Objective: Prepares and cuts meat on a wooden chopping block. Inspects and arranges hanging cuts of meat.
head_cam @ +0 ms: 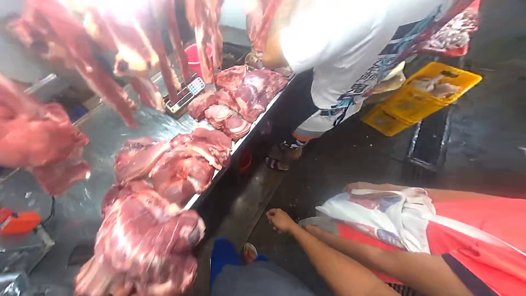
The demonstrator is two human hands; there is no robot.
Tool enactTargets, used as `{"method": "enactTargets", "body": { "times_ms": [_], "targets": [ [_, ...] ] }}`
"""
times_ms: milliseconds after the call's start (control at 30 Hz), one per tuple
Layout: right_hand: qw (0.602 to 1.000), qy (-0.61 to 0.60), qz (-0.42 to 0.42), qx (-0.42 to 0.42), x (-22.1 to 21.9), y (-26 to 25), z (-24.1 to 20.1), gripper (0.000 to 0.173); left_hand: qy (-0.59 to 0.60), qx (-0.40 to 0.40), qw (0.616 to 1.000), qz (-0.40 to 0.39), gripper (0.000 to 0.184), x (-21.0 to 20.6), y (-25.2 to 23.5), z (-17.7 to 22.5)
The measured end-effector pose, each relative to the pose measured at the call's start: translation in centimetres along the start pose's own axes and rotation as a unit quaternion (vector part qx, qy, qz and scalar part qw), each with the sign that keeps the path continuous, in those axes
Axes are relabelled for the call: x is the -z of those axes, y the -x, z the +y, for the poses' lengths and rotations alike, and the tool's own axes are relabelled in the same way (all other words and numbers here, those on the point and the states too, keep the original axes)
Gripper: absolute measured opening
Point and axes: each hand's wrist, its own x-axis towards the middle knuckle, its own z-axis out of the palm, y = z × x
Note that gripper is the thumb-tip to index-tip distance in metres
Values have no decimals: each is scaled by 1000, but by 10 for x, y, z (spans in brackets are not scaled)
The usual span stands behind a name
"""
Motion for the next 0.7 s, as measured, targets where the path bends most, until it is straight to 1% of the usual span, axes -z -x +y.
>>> {"method": "enactTargets", "body": {
  "times_ms": [67, 100, 200, 267, 300, 333, 400, 467, 500, 533, 567, 600, 633, 667, 700],
  "targets": [
    [998, -60, 6, -18, 16, 0, -7, 36, 36, 10, 999, -40, 18, -9, -76, -61],
    [996, -89, 14, -29, 21, -2, -9, 36, 44, 8, 998, -39, 16, -14, -113, -94],
    [988, -139, 28, -59, 38, -26, 0, 36, 101, 24, 995, 7, 10, -40, -219, -185],
    [988, -135, 22, -75, 48, -38, 14, 38, 136, 49, 989, 27, 15, -46, -282, -234],
    [987, -134, 23, -85, 61, -42, 13, 38, 147, 50, 987, 31, 20, -47, -318, -257],
    [985, -136, 30, -99, 75, -44, 10, 37, 145, 46, 987, 53, 25, -49, -354, -278],
    [978, -149, 39, -139, 95, -33, 1, 35, 107, 41, 986, 117, 34, -53, -416, -304],
    [980, -132, 51, -141, 115, -36, -6, 35, 112, 23, 985, 133, 38, -51, -484, -326],
    [983, -116, 56, -132, 123, -42, -5, 34, 100, 5, 983, 156, 38, -53, -518, -336],
    [985, -100, 55, -128, 130, -45, -9, 34, 66, -18, 981, 181, 32, -55, -549, -344],
    [986, -88, 48, -132, 138, -44, -19, 36, -6, -38, 980, 197, 23, -57, -576, -350],
    [985, -82, 48, -141, 142, -45, -27, 36, -96, -45, 972, 209, 20, -59, -600, -354],
    [984, -78, 55, -149, 145, -47, -34, 37, -225, -30, 952, 207, 25, -64, -620, -355],
    [984, -70, 60, -152, 148, -52, -41, 36, -340, -3, 921, 189, 33, -70, -639, -353],
    [984, -61, 59, -154, 151, -56, -46, 36, -380, 12, 909, 174, 38, -83, -655, -352]
  ]
}}
